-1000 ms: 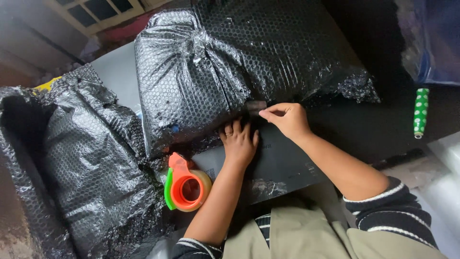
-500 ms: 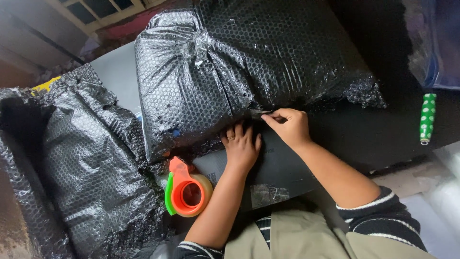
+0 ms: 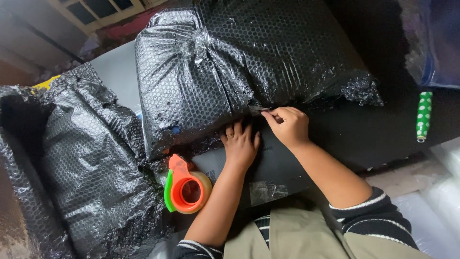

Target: Unwrapping a bubble-wrapped item, cleaning it with a duster, and preparing a blue shipping bag for packing.

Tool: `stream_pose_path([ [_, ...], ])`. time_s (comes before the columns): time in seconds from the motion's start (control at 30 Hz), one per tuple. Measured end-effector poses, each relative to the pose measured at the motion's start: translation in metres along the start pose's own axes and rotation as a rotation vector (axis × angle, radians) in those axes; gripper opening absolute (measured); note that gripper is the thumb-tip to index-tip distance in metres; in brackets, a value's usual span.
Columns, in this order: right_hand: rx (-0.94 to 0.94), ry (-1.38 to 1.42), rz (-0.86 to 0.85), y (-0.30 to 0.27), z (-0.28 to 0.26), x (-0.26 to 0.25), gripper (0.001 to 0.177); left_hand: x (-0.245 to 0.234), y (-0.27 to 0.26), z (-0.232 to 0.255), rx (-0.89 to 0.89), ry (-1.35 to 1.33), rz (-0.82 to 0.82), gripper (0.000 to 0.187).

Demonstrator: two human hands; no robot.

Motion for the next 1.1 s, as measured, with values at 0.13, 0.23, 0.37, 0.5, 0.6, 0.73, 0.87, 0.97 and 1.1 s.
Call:
stream_pose_path([
  [0.13,-0.073,0.041,-0.006,-0.002,0.001,-0.003,0.012,0.003,-0.001,0.001,-0.001,0.020,0.006,0.041],
  [0.23,-0.086,0.065,0.001,-0.004,0.004,-0.001,0.013,0.002,-0.001,0.000,-0.006,0.004,0.016,0.038],
  [0.37,-0.196,0.099,0.083,0.002,0.000,-0.006,0.014,-0.004,0.002,0.000,0.010,0.006,0.021,0.040],
  [0.5,-0.496,-0.012,0.261,-0.009,-0.003,-0.010,0.003,0.009,-0.003,-0.003,0.013,0.005,0.039,0.038],
  [0.6,-0.597,0.027,0.345,-0.017,0.011,-0.014,0.007,0.001,-0.001,-0.002,0.021,-0.003,0.045,0.042],
  [0.73,-0.455,0.086,0.471,-0.019,0.040,-0.025,0.018,-0.001,0.001,-0.002,0.020,-0.028,0.051,0.040],
  [0.87,-0.012,0.429,0.334,0.016,0.003,-0.058,0.035,0.001,0.002,-0.003,0.008,-0.041,0.087,0.041],
  [0.97,-0.204,0.261,0.132,0.034,-0.005,-0.058,0.061,0.013,-0.002,-0.008,0.018,-0.019,0.152,0.039],
  [1.1,-0.532,-0.066,-0.035,0.033,0.022,-0.029,0.055,0.006,0.002,-0.009,0.075,-0.014,0.316,0.031],
])
Point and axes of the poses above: each hand's wrist, its own y-axis towards the middle knuckle, its own x-axis out of the palm, z = x × y, the point moved 1 cm from there along y, towards the middle knuckle, and after that the axes turned 1 degree about -x, right-handed, at the moved point
